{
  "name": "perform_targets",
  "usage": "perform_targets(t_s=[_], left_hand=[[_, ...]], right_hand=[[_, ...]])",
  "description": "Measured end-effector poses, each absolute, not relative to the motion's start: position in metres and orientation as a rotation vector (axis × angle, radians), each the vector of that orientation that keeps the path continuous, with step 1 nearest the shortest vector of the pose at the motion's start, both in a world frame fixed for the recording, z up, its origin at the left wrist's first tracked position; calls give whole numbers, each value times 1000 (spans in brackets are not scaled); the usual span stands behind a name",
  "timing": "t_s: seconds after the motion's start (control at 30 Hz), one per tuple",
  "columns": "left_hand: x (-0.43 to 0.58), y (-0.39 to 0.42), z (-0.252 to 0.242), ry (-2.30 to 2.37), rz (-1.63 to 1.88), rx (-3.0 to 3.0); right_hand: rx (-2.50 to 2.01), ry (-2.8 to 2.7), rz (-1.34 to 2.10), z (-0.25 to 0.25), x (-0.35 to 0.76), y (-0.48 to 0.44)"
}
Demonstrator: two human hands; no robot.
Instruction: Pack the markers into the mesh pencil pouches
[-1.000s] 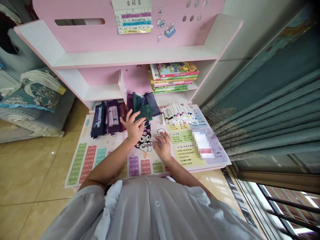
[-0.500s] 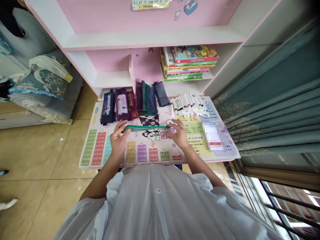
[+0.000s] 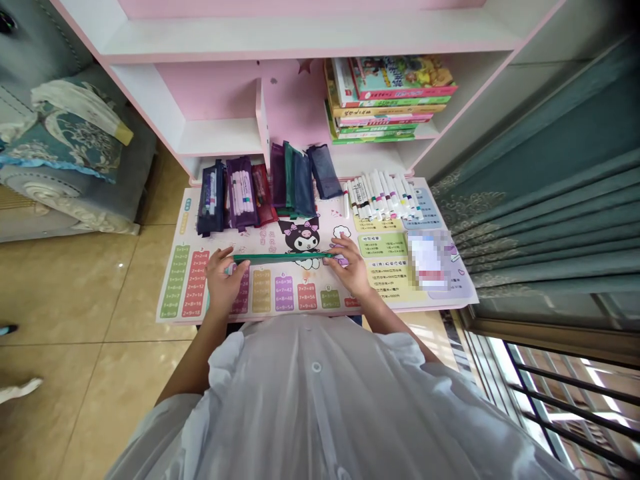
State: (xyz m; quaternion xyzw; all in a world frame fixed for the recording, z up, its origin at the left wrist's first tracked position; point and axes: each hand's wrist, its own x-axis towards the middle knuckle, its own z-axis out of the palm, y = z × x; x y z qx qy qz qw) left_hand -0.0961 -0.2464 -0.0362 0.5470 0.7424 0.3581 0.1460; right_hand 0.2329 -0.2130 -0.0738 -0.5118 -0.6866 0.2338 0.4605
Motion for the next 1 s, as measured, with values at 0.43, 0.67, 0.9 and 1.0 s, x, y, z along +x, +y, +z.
perform_targets(t_s=[0.43, 0.67, 0.9, 1.0], left_hand=[[-90, -239, -39, 2273, 811, 1507], [-74, -244, -23, 2263, 1028, 1636], [-9, -232, 1, 1959, 1046, 2075], [19, -224, 3, 1828, 923, 2150]], right_hand=[[-1255, -1644, 504, -83, 223, -209], [-1234, -1644, 460, -84, 222, -208], [-1178, -1622, 397, -87, 220, -208], [-1168, -1641, 389, -88, 221, -208]])
